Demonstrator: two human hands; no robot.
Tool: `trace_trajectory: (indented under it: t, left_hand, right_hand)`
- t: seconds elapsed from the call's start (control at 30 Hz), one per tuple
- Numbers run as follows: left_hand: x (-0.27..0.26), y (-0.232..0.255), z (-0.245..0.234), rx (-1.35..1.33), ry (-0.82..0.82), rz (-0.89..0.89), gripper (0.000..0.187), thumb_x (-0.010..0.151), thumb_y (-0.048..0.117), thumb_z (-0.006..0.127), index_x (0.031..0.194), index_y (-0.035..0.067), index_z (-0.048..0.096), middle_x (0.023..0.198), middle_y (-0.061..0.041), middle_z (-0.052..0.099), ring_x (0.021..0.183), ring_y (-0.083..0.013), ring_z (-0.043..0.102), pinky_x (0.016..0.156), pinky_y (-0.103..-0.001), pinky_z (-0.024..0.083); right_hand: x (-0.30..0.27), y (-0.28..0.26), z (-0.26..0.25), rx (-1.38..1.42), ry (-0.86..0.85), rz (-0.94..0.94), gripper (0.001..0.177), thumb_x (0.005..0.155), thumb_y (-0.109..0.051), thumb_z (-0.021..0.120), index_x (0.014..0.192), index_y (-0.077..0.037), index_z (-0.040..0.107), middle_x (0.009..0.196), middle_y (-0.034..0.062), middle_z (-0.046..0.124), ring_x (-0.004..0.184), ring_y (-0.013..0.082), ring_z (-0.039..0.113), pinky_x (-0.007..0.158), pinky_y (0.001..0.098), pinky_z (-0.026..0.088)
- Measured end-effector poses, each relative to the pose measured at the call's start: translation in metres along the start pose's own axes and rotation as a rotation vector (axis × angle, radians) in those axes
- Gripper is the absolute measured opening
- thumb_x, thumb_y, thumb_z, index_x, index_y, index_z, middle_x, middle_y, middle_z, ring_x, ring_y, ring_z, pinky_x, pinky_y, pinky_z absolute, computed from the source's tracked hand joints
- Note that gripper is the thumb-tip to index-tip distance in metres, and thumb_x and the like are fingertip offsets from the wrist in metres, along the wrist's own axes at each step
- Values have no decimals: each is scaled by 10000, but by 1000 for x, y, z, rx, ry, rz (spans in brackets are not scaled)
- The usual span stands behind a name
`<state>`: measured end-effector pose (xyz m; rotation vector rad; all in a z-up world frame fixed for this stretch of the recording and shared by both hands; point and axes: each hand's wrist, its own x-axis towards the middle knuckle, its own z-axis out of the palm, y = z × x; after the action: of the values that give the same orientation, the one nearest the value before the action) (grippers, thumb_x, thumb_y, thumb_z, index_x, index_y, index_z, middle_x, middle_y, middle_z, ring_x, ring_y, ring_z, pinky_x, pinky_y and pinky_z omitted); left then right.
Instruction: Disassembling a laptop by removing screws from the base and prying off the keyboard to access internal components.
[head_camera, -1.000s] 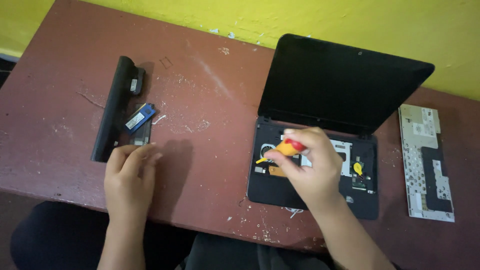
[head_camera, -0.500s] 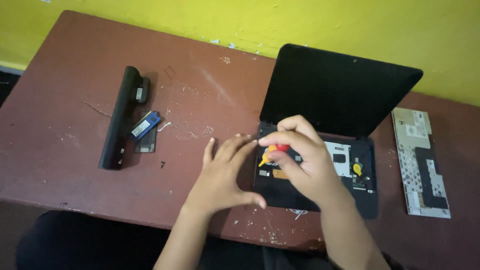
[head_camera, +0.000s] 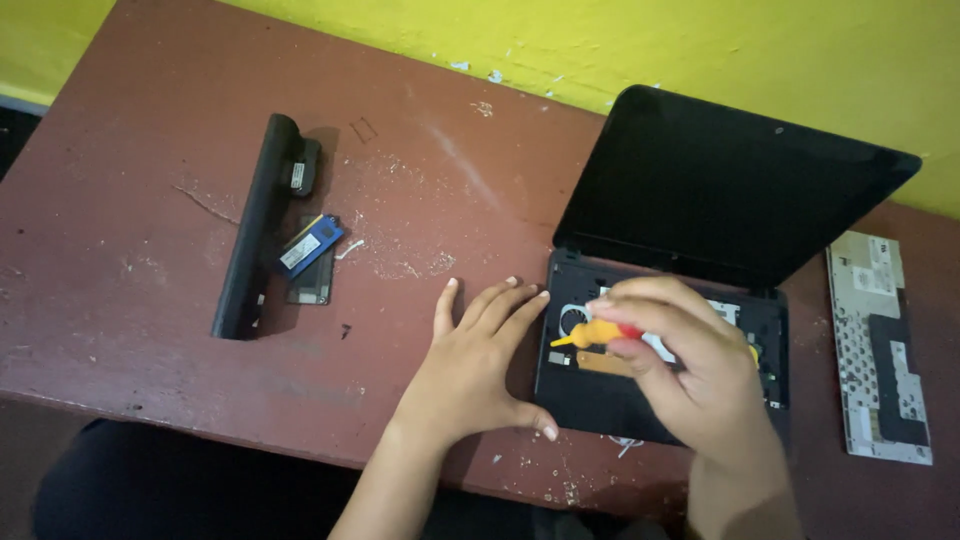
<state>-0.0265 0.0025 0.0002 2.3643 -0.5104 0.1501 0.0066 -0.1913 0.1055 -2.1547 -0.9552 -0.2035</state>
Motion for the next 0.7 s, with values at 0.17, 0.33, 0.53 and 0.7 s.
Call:
trace_trajectory:
  t: [0.17, 0.33, 0.53, 0.7]
  left_hand:
    - [2, 1, 0, 8, -16, -15, 1312, 379, 710, 863, 1431, 74, 402, 1449, -87, 441, 1381, -269, 341, 1110, -646, 4]
    - [1, 0, 0, 22, 13, 2, 1316, 367, 704, 875, 1425, 75, 410, 1447, -80, 448, 1379, -261, 357, 1115, -640, 21]
    - [2, 0, -2, -39, -48, -34, 1294, 375, 638, 922, 1423, 80, 407, 1456, -80, 439, 1404, -267, 322, 1112, -620, -14]
    - [1, 1, -4, -40, -39, -18, 1282, 421, 676, 875, 1435, 58, 392, 1439, -100, 445, 1384, -269, 345, 1115, -627, -15]
  right_hand:
    - [1, 2, 7, 111, 63, 6, 178, 966, -144, 454, 970, -35, 594, 1091, 157, 635, 1097, 298, 651, 964, 393, 542]
    - [-6, 15, 7, 63, 157, -31, 157, 784, -154, 775, 907, -131, 681, 1019, 102, 494, 970, 218, 615, 836, 266, 590]
    - [3, 6, 5, 60, 89, 24, 201, 963, -66, 447, 1037, 18, 614, 1091, 166, 671, 1061, 284, 667, 935, 357, 544]
    - [-3, 19, 13, 52, 151, -106, 93, 878, -108, 696, 961, -128, 658, 953, 81, 530, 864, 177, 559, 740, 255, 507]
